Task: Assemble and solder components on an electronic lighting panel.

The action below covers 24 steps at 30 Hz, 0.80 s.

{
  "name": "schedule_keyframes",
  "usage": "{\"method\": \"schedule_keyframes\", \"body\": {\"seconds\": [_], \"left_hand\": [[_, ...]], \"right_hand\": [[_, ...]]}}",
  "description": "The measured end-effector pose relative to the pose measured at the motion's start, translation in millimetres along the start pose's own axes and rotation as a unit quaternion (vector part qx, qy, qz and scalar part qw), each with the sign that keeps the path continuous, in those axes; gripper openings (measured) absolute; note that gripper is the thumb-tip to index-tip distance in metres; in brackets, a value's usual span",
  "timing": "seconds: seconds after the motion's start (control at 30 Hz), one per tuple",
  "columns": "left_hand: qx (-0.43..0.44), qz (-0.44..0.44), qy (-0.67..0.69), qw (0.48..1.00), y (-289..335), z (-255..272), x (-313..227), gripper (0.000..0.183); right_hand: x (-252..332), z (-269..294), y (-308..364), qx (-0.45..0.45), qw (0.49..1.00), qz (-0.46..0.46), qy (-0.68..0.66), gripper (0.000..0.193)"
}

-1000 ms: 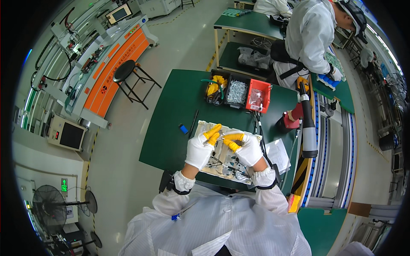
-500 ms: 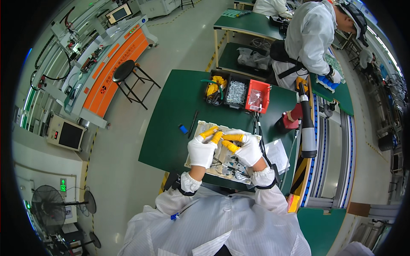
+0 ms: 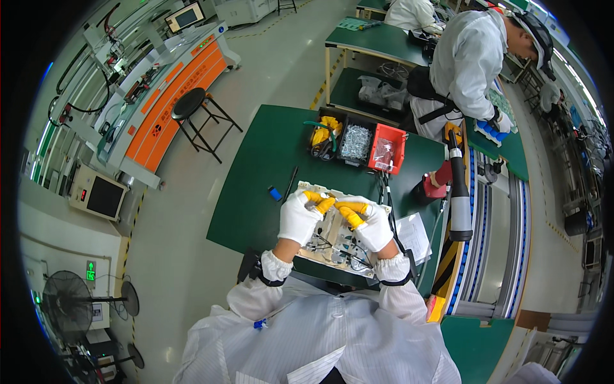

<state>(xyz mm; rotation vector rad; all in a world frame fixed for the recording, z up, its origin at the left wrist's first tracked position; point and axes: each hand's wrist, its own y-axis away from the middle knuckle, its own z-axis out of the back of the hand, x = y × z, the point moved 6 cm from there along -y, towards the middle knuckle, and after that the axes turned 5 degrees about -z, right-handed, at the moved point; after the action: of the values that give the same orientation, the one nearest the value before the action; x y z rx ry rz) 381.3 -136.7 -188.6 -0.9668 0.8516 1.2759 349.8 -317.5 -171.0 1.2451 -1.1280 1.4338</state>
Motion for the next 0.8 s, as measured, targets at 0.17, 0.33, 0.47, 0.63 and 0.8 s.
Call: {"method": "schedule_keyframes", "body": {"seconds": [0.17,0.33,0.47,0.63,0.8], "left_hand": [[0.094,0.021,0.031,0.995,-8,2,-12,0.020],[0.174,0.030,-0.106,0.979,-12,17,-27,0.023],[0.188,-0.008,-0.165,0.968,-13,17,-30,0.023],[0.142,-0.039,-0.096,0.984,-7,11,-28,0.021],[0.068,-0.161,0.011,0.984,-1,15,-43,0.028]], "right_hand": [[-2,3,3,0.001,1.000,-0.008,0.007,0.019],[-6,0,2,0.007,0.999,-0.008,0.050,0.019],[-15,-1,5,0.020,0.996,-0.064,0.053,0.019],[-5,0,2,0.015,0.999,0.002,0.040,0.016],[-13,1,-1,-0.020,0.997,-0.040,-0.063,0.011]]}}
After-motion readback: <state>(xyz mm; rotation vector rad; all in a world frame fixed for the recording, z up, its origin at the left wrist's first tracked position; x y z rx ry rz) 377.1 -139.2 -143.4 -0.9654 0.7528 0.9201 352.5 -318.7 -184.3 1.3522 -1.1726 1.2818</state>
